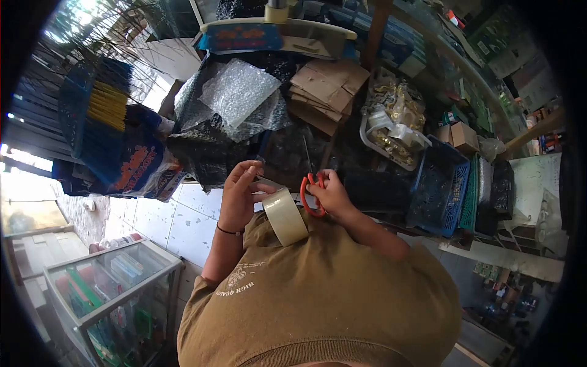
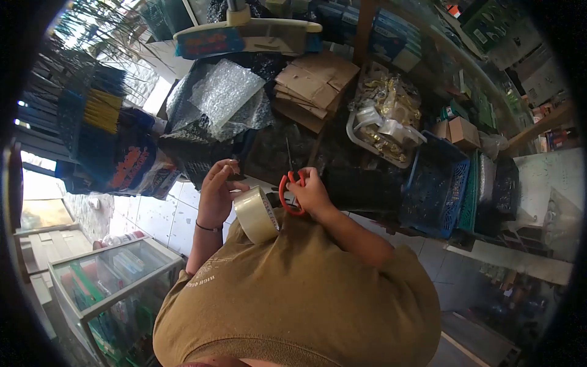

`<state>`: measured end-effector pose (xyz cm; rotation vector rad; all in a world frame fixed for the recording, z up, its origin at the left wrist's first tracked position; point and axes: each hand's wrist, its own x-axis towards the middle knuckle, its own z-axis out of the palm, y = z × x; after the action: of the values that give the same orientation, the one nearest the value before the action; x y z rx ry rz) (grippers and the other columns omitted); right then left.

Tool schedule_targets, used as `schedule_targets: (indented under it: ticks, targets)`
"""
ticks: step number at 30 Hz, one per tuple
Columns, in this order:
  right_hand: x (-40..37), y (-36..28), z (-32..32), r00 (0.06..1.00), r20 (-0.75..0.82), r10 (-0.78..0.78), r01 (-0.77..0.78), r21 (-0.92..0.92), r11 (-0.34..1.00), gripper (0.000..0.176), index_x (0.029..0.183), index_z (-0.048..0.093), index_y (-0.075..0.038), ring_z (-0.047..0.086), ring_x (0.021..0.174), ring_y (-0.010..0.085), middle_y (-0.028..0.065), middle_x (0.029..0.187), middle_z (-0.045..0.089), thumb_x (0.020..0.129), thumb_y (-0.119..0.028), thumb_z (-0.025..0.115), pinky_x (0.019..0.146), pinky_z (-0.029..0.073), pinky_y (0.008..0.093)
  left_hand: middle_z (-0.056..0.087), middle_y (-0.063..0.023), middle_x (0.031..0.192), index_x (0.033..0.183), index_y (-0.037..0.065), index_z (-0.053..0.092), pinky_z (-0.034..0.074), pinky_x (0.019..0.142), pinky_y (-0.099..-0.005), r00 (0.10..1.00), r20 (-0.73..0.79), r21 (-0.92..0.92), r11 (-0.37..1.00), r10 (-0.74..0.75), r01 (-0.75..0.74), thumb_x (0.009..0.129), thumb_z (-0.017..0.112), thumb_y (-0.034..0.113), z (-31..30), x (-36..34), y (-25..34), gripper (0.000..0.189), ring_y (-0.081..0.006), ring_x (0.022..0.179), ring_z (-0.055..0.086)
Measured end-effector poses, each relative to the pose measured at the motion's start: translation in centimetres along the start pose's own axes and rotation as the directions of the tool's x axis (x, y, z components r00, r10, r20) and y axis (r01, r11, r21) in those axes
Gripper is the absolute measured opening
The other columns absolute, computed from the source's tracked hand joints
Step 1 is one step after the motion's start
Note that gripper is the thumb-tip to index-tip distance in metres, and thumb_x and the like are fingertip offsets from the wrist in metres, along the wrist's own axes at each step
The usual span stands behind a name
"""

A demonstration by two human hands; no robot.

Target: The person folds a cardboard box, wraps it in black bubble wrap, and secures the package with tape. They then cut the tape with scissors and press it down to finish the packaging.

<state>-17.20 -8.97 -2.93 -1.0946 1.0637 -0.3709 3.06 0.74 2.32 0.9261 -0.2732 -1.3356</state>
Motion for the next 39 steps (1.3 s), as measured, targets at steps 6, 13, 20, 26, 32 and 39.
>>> schedule_targets:
  ticks: [6, 13, 20, 26, 32, 39]
  targets:
    - [9.2, 6.5, 3.7, 0.779, -0.418, -0.467, 0.107, -0.645, 0.757, 0.052, 0.115, 0.039, -0.001, 0.059, 0.084, 0.0275, 0.0146, 0.089, 0.057, 0.071, -0.008, 0.066, 0.073, 0.048, 0.0354, 0.051, -0.0074, 0.096, 0.109, 0.002, 0.049, 0.057, 0.056, -0.0256, 0.983, 0.162, 0.068, 0.995, -0.082, 0.072, 0.091, 0.049, 0.018, -1.4, 2.0, 2.7, 0.024, -0.0205, 0.070, 0.065]
    - [10.2, 5.5, 5.6, 0.741, -0.465, -0.484, 0.100, -0.637, 0.765, 0.053, 0.114, 0.042, 0.001, 0.053, 0.101, 0.0396, 0.0213, 0.103, 0.056, 0.068, -0.012, 0.066, 0.084, 0.043, 0.0433, 0.051, -0.0072, 0.096, 0.110, 0.001, 0.048, 0.058, 0.059, -0.0287, 0.924, 0.325, 0.170, 0.974, -0.199, 0.149, 0.092, 0.047, 0.015, -0.5, 4.9, 4.1, 0.023, -0.0206, 0.070, 0.066]
    - [3.5, 0.1, 5.1, 0.771, -0.436, -0.465, 0.185, -0.545, 0.818, 0.029, 0.100, 0.053, 0.000, 0.057, 0.087, 0.0277, 0.0165, 0.094, 0.058, 0.081, -0.019, 0.060, 0.079, 0.045, 0.0346, 0.050, -0.0070, 0.096, 0.111, 0.000, 0.047, 0.058, 0.059, -0.0281, 0.879, 0.381, 0.228, 0.951, -0.286, 0.210, 0.093, 0.045, 0.016, 0.5, 6.3, 3.6, 0.024, -0.0209, 0.071, 0.066]
    - [-6.7, -2.7, 4.6, 0.980, -0.116, -0.164, 0.174, 0.084, 0.981, 0.031, 0.092, 0.057, 0.001, 0.058, 0.079, 0.0147, 0.0080, 0.085, 0.062, 0.089, -0.030, 0.056, 0.073, 0.045, 0.0286, 0.050, -0.0067, 0.096, 0.111, 0.000, 0.047, 0.058, 0.059, -0.0285, 0.877, 0.374, 0.194, 0.951, -0.300, 0.243, 0.094, 0.042, 0.018, 0.4, 7.0, 2.4, 0.025, -0.0217, 0.072, 0.066]
    - [-8.5, -4.8, 5.0, 0.981, 0.072, -0.182, 0.187, -0.073, 0.980, 0.045, 0.106, 0.057, 0.002, 0.060, 0.086, 0.0164, 0.0116, 0.093, 0.064, 0.081, -0.034, 0.066, 0.077, 0.045, 0.0302, 0.051, -0.0069, 0.096, 0.112, 0.001, 0.048, 0.057, 0.064, -0.0319, 0.897, 0.328, 0.205, 0.950, -0.295, 0.238, 0.094, 0.042, 0.019, 1.1, 7.4, 0.9, 0.026, -0.0230, 0.074, 0.065]
    - [-7.4, -5.9, 4.1, 0.907, 0.151, -0.394, 0.409, -0.542, 0.734, 0.037, 0.096, 0.060, 0.001, 0.058, 0.089, 0.0296, 0.0184, 0.092, 0.060, 0.078, -0.031, 0.066, 0.077, 0.045, 0.0359, 0.052, -0.0075, 0.098, 0.113, 0.001, 0.049, 0.056, 0.068, -0.0340, 0.935, 0.337, 0.120, 0.990, -0.112, 0.075, 0.094, 0.042, 0.018, 0.4, 8.0, 0.1, 0.027, -0.0222, 0.078, 0.064]
